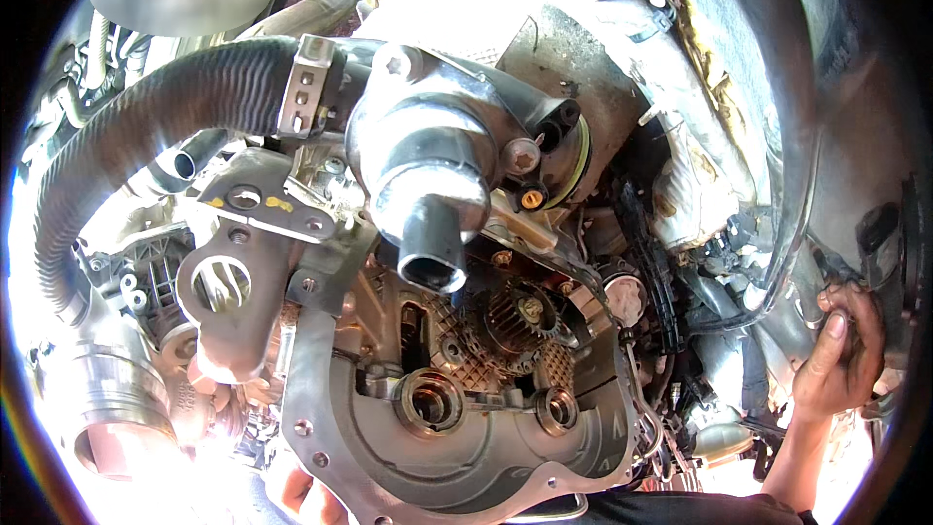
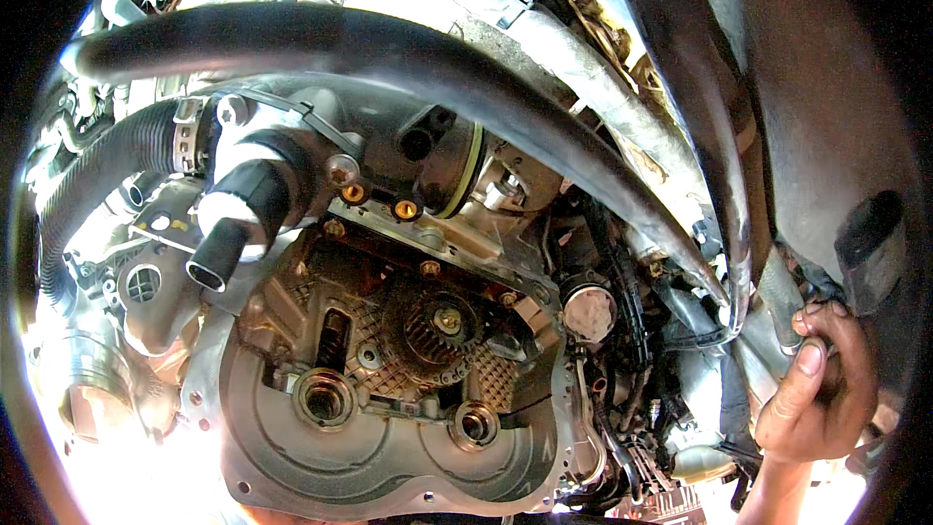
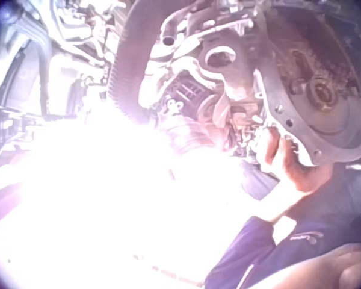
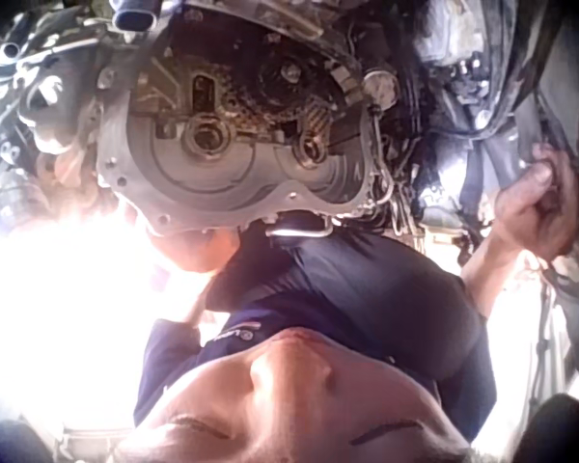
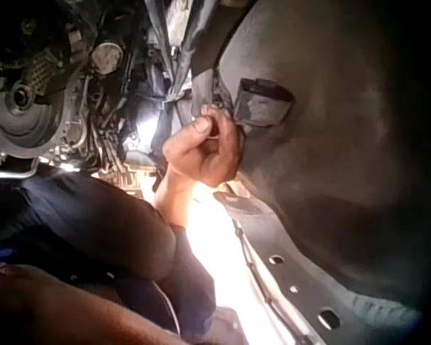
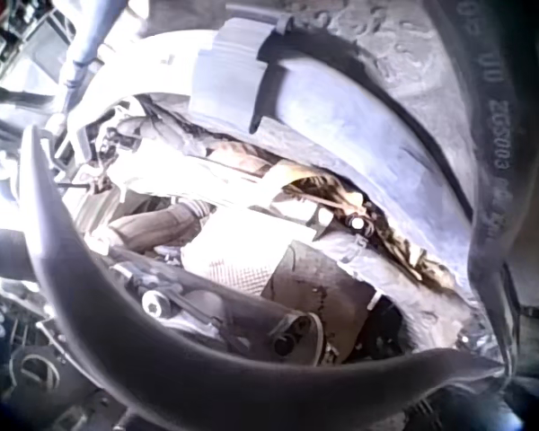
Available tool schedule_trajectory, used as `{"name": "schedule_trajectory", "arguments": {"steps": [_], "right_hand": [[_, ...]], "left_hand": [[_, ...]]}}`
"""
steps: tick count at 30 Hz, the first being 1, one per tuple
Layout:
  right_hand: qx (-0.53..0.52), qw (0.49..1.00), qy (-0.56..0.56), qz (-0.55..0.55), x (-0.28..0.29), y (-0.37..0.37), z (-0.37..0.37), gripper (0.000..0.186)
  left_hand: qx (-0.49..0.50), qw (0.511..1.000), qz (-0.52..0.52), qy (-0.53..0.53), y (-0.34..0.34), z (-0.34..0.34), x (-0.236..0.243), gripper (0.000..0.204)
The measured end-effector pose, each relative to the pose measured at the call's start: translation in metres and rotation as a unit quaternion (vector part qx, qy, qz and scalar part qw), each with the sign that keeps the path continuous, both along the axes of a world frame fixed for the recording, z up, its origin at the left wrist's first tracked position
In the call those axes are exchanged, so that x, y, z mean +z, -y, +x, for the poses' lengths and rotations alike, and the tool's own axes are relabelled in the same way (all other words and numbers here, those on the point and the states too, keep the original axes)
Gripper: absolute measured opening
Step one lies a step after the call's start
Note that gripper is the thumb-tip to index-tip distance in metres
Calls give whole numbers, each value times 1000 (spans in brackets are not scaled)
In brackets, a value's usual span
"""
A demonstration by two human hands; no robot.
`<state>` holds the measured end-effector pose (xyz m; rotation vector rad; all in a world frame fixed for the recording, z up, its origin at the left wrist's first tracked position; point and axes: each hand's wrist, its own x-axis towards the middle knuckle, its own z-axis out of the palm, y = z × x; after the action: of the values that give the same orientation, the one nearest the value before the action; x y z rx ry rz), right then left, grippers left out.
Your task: The person works on a car engine by removing components and using a screwdriver to pry parts loose within the engine bay.
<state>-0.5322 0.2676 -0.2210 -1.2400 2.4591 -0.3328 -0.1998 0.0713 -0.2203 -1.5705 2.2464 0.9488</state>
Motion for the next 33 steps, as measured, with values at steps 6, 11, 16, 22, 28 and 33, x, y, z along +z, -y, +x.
{"name": "schedule_trajectory", "arguments": {"steps": [6,11,16,22,28,33], "right_hand": [[4,1000,10,4,4,11,-1,26],[-22,999,2,-23,-1,10,4,23],[-4,1000,-10,1,3,7,3,21],[13,1000,-4,6,1,34,7,21],[32,834,551,13,17,66,32,33],[9,798,590,125,-20,60,82,29]], "left_hand": [[-6,1000,-2,4,2,1,2,110],[-11,1000,-2,5,3,1,0,110],[-21,1000,4,6,4,1,-1,111],[-25,999,-3,24,4,6,5,111],[-57,997,-11,46,-2,14,19,112],[69,994,45,70,-1,12,20,112]]}}
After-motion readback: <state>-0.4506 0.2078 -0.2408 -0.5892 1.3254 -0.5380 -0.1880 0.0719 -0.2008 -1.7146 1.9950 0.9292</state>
